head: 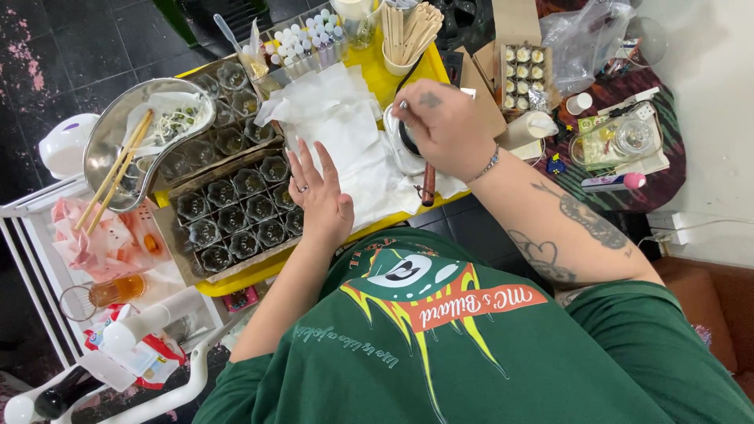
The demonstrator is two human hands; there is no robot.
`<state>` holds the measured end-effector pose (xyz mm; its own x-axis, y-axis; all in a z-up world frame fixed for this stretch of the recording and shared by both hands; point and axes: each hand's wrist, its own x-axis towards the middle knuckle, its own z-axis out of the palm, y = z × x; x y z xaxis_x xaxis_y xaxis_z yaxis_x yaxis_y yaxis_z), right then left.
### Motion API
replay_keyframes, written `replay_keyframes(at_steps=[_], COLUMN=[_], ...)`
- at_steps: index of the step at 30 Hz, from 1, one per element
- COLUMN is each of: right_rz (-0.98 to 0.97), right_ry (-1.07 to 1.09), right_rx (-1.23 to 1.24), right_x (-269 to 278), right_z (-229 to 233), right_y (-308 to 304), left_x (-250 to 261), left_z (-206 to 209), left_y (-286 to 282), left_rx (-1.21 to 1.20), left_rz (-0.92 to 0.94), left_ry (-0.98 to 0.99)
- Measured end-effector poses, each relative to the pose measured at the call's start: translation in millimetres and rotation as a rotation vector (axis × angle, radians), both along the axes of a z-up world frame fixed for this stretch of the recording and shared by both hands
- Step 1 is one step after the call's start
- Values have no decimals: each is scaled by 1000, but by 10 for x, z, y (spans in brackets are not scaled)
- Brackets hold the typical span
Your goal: Melting wax in a small pot on an electric warmer and cleaning glass jars with a paper towel.
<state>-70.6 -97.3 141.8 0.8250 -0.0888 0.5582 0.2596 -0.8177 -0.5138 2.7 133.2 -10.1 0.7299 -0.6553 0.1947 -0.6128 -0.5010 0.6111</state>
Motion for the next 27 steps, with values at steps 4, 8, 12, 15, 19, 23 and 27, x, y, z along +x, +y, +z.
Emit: replay_keyframes(at_steps=[4, 8, 12, 15, 19, 23, 27], right_rz=[40, 70, 174, 196, 182, -9, -56], right_ry=[89, 101, 76, 118, 101, -13, -71], right_rx=[-66, -182, -278, -275, -179, 183, 343], right_x=[-75, -184, -317, -481, -753, -928, -770], right_z=[-76, -151, -186, -246, -320, -473, -420], right_y=[82, 162, 255, 205, -20, -230, -247], left_x=[18, 34, 49, 51, 70, 81, 67], left_z=[-51, -17, -18, -14, -14, -17, -16], left_y=[45, 63, 67, 72, 86, 89, 44], left_rx=[-16, -32, -51, -38, -51, -43, -39], left_rz=[6, -5, -27, -32, -45, -47, -52], left_ry=[11, 33, 44, 48, 48, 49, 36])
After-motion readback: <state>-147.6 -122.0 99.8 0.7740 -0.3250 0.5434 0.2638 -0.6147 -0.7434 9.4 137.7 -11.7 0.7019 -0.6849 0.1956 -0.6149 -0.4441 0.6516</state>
